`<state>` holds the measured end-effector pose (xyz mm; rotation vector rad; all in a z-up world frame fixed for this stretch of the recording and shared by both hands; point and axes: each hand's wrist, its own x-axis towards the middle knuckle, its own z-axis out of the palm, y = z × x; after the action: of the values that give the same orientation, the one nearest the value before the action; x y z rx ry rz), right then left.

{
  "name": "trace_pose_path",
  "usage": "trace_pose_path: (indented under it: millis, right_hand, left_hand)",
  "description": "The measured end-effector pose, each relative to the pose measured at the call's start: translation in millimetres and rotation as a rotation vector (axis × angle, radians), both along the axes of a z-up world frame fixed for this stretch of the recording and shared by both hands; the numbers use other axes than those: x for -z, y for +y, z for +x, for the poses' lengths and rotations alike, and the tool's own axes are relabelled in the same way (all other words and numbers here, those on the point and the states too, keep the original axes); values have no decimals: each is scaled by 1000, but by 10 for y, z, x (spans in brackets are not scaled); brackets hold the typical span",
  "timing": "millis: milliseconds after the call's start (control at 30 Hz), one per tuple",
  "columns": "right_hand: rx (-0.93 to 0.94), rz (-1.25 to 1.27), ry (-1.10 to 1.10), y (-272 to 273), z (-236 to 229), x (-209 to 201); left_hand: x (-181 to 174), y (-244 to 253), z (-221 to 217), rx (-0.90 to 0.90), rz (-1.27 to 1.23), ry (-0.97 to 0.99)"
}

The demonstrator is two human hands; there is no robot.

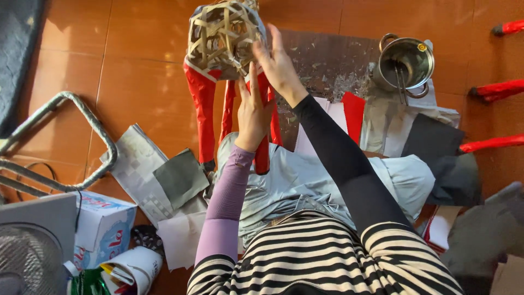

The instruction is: The recorder is applying white paper strips with adhesive to a giraffe craft model.

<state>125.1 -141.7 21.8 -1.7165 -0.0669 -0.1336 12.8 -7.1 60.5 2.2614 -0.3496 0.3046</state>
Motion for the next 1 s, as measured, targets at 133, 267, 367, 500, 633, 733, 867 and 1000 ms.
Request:
trace_pose_path:
  millis: [133,267,367,500,633,733,867,1000]
  right_hand:
    - [-216,-78,-122,92,-237,-338]
    - [-141,-365,-396,191,-249,-275]
    - [-78,-416,-340,257,-248,-206]
    - [10,-434,-413,363,-325,-169]
    - [67,-463,-449,362,-216,-87]
    - [-13,-361,-215,266,-241,-218]
    - [-298,-244,116,-231,-401,-196]
    - [-66,-490,-329,-1060,-937,1516]
  left_hand:
    - [158,8,-104,1,-235,-113]
    - [416,134,-434,-16,-452,-34]
    - [593,161,-761,-27,-629,280]
    - [767,127,-1011,-26,-677,350]
    - [630,140,-1176,3,-804,417]
    - [799,270,-1365,54,-1042,648]
    - [1356,452,-1689,147,-1347,823]
    - [2006,369,-1865,53,-1495,1091]
